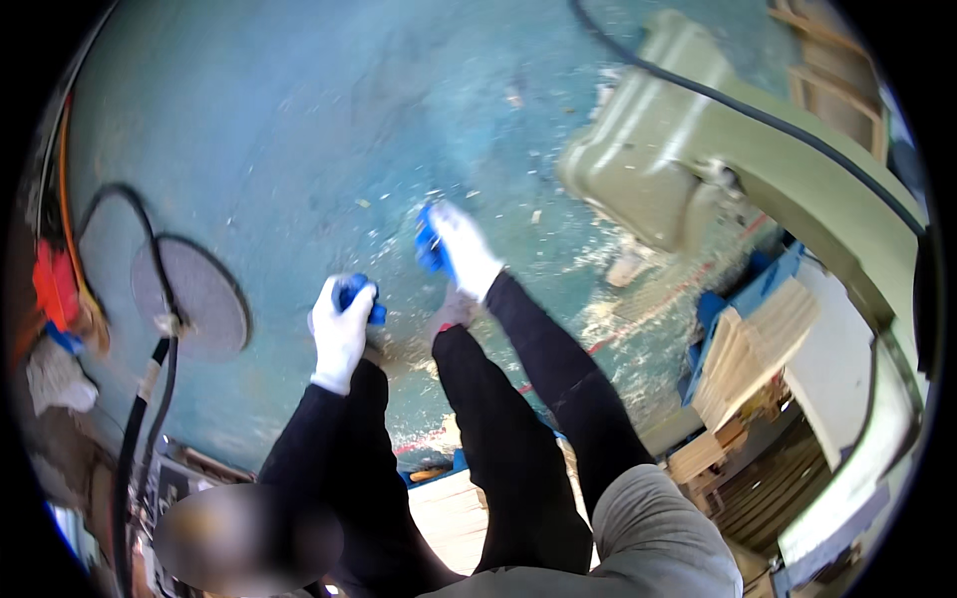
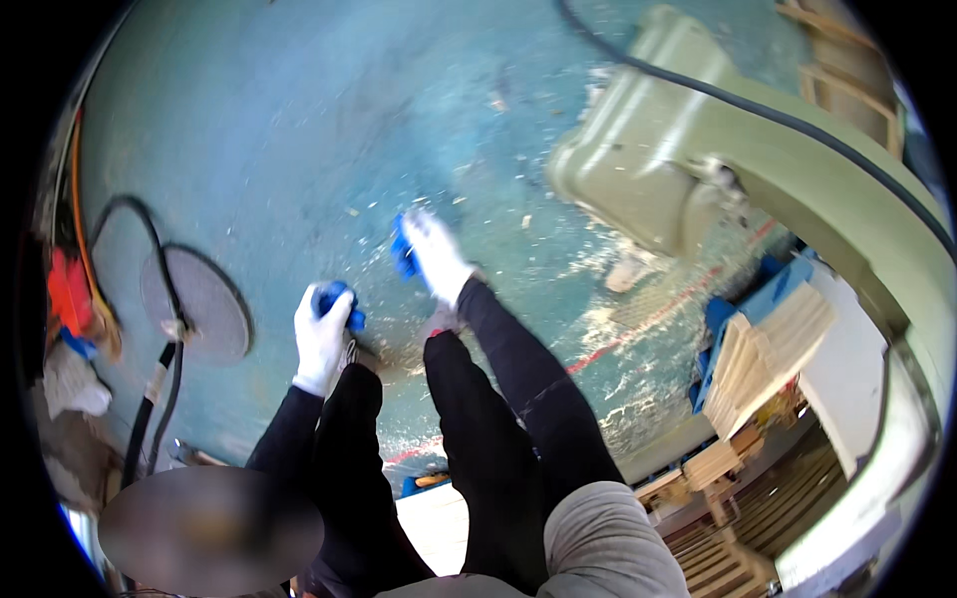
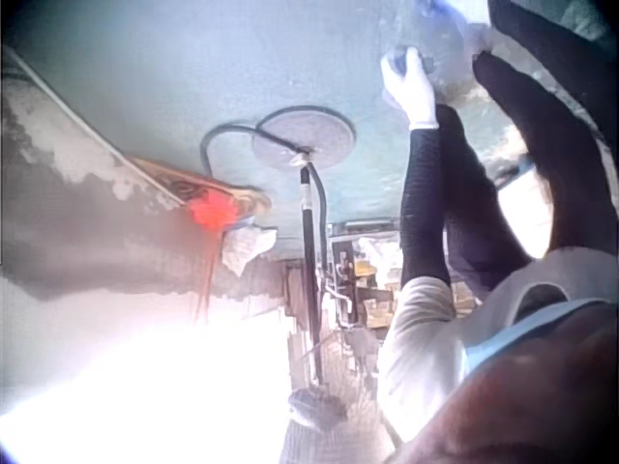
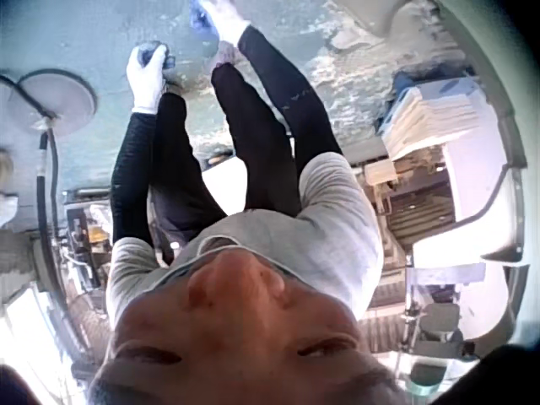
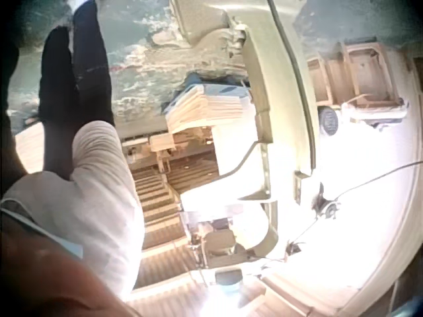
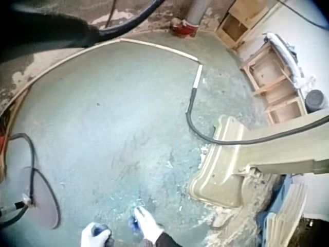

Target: The person places a wooden board onto a machine to insert rivets, سپس pours a bag of metal rivets into the machine's hopper and picks up stray rivets from the floor.

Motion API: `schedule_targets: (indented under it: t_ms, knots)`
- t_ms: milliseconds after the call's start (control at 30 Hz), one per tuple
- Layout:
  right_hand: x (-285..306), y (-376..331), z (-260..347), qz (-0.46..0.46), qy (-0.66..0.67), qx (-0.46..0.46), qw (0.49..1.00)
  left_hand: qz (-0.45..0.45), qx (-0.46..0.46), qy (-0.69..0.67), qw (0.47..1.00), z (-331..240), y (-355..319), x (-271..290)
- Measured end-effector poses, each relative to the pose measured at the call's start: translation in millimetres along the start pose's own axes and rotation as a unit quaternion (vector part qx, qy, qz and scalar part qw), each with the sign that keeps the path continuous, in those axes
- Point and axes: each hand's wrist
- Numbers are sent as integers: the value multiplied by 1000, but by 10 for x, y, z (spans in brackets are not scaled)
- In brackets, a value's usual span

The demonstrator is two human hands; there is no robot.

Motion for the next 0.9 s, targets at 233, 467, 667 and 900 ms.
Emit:
schedule_targets:
  t_ms: [233, 467, 667, 900]
  knots:
    - [-290, -1176, 1355, 173, 392, 21, 903, 104, -385, 303, 865, -1869, -1199, -734]
    - [365, -1209, 2350, 56, 431, 66, 898, 237, -432, 378, 784, -2886, -1195, -1561]
    - [1034, -553, 1942, -211, 360, 49, 907, 262, -373, 438, 775, -2966, -159, -2077]
    - [1604, 852, 1145, -471, 66, 134, 869, 259, -442, 558, 652, -2497, 1766, -3245]
Point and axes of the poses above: each hand's wrist, its own y-axis towards the middle knuckle, its own x-axis out of the back of the hand, z = x × y, and after that the axes turned 5 degrees about x, right-handed
